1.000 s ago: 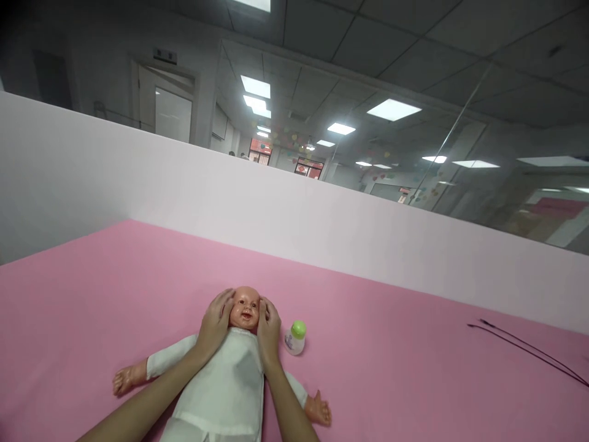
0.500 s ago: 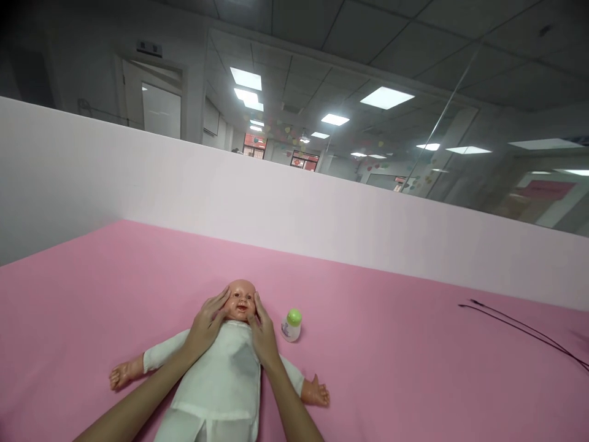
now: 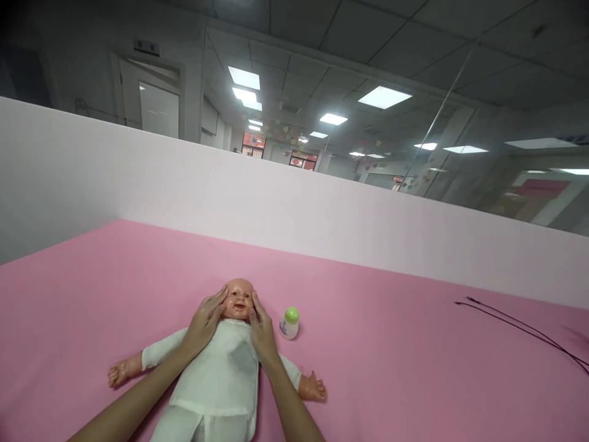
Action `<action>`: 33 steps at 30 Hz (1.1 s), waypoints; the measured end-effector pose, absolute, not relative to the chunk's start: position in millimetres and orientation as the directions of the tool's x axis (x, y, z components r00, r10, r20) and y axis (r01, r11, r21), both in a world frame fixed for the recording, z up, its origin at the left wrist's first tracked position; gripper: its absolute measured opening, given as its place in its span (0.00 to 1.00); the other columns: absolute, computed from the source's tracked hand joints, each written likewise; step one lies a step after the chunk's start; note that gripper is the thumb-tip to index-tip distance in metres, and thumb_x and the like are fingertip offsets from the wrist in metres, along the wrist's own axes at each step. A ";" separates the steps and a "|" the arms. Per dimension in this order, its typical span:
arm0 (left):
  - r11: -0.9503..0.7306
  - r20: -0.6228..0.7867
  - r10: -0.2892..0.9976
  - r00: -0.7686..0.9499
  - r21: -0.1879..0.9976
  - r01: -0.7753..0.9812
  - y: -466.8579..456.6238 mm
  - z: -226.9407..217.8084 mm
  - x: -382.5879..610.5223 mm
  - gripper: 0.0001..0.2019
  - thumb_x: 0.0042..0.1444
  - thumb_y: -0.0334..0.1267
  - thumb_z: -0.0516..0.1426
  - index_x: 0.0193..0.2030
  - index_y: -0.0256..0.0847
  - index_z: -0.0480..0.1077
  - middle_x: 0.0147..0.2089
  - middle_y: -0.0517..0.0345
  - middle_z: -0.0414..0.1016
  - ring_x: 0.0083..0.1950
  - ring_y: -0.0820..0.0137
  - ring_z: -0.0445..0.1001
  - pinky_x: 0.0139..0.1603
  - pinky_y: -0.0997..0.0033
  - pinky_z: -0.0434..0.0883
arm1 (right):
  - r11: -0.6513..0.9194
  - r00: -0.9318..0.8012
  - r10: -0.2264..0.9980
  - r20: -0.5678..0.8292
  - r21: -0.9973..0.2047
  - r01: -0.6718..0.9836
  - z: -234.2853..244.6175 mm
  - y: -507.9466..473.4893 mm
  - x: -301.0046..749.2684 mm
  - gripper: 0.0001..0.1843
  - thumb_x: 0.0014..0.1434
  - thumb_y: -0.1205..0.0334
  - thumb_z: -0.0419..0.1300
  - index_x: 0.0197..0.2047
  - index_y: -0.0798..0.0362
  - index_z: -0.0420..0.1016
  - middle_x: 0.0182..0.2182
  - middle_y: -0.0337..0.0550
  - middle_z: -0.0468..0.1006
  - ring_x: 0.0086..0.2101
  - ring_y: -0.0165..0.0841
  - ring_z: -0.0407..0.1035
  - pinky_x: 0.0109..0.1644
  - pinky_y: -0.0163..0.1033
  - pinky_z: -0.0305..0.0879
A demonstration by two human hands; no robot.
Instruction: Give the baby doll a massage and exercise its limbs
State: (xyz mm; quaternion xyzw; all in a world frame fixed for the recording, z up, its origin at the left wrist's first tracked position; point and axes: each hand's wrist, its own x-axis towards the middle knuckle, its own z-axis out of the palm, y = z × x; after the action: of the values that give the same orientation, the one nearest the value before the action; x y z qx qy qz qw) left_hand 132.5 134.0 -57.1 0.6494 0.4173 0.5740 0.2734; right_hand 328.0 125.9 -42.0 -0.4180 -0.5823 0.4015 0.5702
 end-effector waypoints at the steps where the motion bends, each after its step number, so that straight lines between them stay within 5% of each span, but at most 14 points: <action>1: -0.507 0.523 0.852 -0.012 0.832 0.225 134.2 -57.1 132.8 0.22 0.70 0.47 0.53 0.66 0.49 0.73 0.70 0.52 0.71 0.72 0.58 0.67 0.74 0.48 0.61 | 0.331 0.002 0.944 0.331 -0.943 0.023 -43.3 126.6 328.1 0.37 0.61 0.37 0.66 0.67 0.46 0.73 0.70 0.47 0.66 0.72 0.47 0.57 0.77 0.59 0.47; 7: -0.468 0.492 0.869 -0.054 0.852 0.233 135.1 -58.7 133.6 0.32 0.53 0.46 0.69 0.66 0.51 0.73 0.71 0.53 0.70 0.71 0.53 0.68 0.72 0.48 0.64 | 0.299 -0.024 0.954 0.299 -0.954 -0.012 -49.2 129.5 329.2 0.49 0.48 0.47 0.78 0.70 0.46 0.69 0.72 0.47 0.63 0.72 0.48 0.56 0.76 0.58 0.52; 15: -0.536 0.557 0.830 -0.013 0.804 0.258 135.8 -56.4 133.5 0.21 0.71 0.45 0.50 0.65 0.48 0.74 0.69 0.51 0.73 0.71 0.59 0.69 0.74 0.49 0.61 | 0.363 -0.013 0.931 0.364 -0.926 0.098 -38.5 123.9 325.5 0.38 0.64 0.32 0.59 0.67 0.47 0.73 0.70 0.46 0.67 0.72 0.45 0.56 0.78 0.55 0.46; 19: -0.491 0.549 0.836 0.019 0.731 0.474 128.3 -59.3 130.0 0.24 0.71 0.41 0.46 0.69 0.41 0.69 0.69 0.43 0.73 0.68 0.55 0.72 0.67 0.49 0.69 | 0.317 0.064 0.939 0.337 -0.923 0.218 -35.4 118.6 324.7 0.38 0.63 0.30 0.58 0.67 0.45 0.74 0.66 0.46 0.73 0.68 0.49 0.63 0.75 0.56 0.51; 23: -0.395 0.537 0.839 0.088 0.490 0.777 109.3 -74.0 104.8 0.22 0.70 0.41 0.48 0.63 0.39 0.74 0.66 0.37 0.74 0.65 0.47 0.74 0.64 0.46 0.69 | 0.233 0.137 0.940 0.312 -0.882 0.410 -38.0 98.3 338.9 0.31 0.58 0.36 0.66 0.58 0.45 0.80 0.56 0.50 0.82 0.60 0.56 0.71 0.67 0.55 0.60; 25: -0.317 0.525 0.844 0.113 0.316 0.894 92.7 -79.1 86.6 0.20 0.70 0.43 0.50 0.60 0.41 0.76 0.65 0.37 0.76 0.63 0.45 0.74 0.64 0.44 0.68 | 0.205 0.072 0.952 0.298 -0.794 0.573 -39.2 82.2 350.9 0.23 0.63 0.39 0.62 0.52 0.45 0.82 0.48 0.51 0.85 0.53 0.54 0.76 0.59 0.52 0.66; 28: -0.197 0.461 0.879 0.122 0.118 0.973 63.2 -75.2 63.5 0.21 0.71 0.41 0.49 0.64 0.44 0.74 0.67 0.39 0.73 0.64 0.43 0.72 0.64 0.39 0.65 | 0.178 -0.062 0.968 0.242 -0.493 0.851 -36.0 57.6 369.0 0.21 0.73 0.47 0.49 0.45 0.49 0.80 0.41 0.54 0.85 0.44 0.49 0.79 0.48 0.47 0.68; 31: -0.115 0.362 0.928 0.090 0.047 0.992 41.2 -60.4 51.6 0.24 0.73 0.39 0.44 0.70 0.43 0.68 0.69 0.38 0.70 0.64 0.41 0.71 0.62 0.36 0.65 | 0.146 -0.109 0.977 0.185 -0.204 0.968 -28.2 39.0 384.9 0.24 0.76 0.53 0.43 0.44 0.54 0.78 0.42 0.56 0.84 0.42 0.46 0.79 0.45 0.44 0.68; 33: -0.083 0.307 0.949 0.070 0.027 0.996 34.8 -51.1 47.5 0.24 0.74 0.40 0.43 0.71 0.43 0.67 0.69 0.38 0.70 0.63 0.42 0.71 0.61 0.38 0.65 | 0.125 -0.104 0.982 0.158 -0.128 0.984 -24.1 29.9 396.0 0.24 0.76 0.54 0.43 0.45 0.54 0.78 0.44 0.55 0.84 0.43 0.45 0.79 0.45 0.43 0.68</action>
State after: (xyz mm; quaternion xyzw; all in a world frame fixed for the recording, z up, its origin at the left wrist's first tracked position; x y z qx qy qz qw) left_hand 47.5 34.8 -51.1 0.7253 0.6705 0.1236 -0.0954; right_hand 396.0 29.9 -24.1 -0.6614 -0.7431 -0.0050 0.1020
